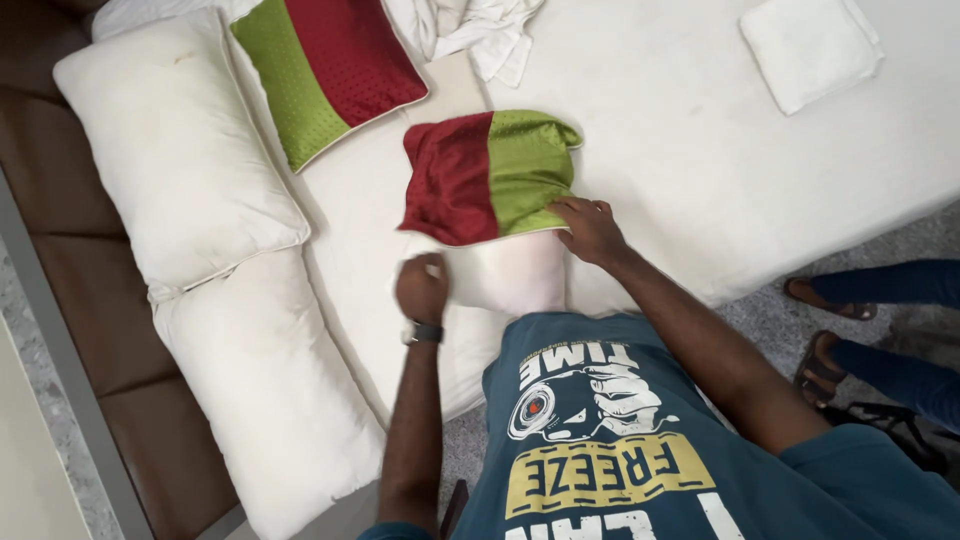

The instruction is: The person inserts a white pillow into a two-toned green and red pillowcase on a bed. They repeatedly adjust the pillow inside the case, flip it over, and smooth the fabric to ensure it fits properly.

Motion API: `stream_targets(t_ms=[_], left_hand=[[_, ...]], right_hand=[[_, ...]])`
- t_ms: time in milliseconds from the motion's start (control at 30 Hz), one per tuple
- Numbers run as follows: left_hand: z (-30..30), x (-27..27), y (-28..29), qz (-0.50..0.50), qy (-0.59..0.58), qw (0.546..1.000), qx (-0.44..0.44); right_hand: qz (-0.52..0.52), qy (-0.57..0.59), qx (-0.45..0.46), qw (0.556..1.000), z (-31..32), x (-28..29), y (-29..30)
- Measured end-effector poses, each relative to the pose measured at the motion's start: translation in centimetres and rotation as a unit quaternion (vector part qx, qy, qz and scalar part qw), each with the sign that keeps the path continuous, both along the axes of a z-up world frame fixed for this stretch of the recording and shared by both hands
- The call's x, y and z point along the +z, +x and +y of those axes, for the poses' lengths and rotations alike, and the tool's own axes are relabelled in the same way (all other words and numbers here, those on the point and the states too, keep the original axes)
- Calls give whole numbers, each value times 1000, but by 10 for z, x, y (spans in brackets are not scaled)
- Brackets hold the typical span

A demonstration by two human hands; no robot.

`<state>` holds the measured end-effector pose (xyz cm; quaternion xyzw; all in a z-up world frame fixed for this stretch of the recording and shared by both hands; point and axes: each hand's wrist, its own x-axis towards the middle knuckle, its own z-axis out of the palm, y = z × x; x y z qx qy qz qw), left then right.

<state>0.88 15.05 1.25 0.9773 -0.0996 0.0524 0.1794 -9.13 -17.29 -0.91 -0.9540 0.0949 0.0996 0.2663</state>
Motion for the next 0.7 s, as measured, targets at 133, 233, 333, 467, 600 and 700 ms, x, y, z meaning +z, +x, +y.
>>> stream_targets(t_ms=[133, 233, 333, 467, 600, 700], left_hand=[[-20, -27, -44, -88, -6, 946, -311], [-41, -14, -59, 191, 211, 898, -335], [-55, -70, -61, 27, 250, 919, -305], [-82, -106, -47, -208, 167, 924, -274], [-100, -100, -38, -291, 117, 916, -251], [-105, -109, -42, -295, 123, 919, -232]], right_hand=[[-3, -17, 39, 999, 14, 7, 21], [-32, -49, 35, 998, 15, -13, 31], [-44, -59, 42, 996, 11, -24, 31], [-39, -103, 66, 992, 1, -36, 23], [-49, -117, 87, 988, 0, -27, 5], [-38, -91, 84, 992, 13, -34, -17]])
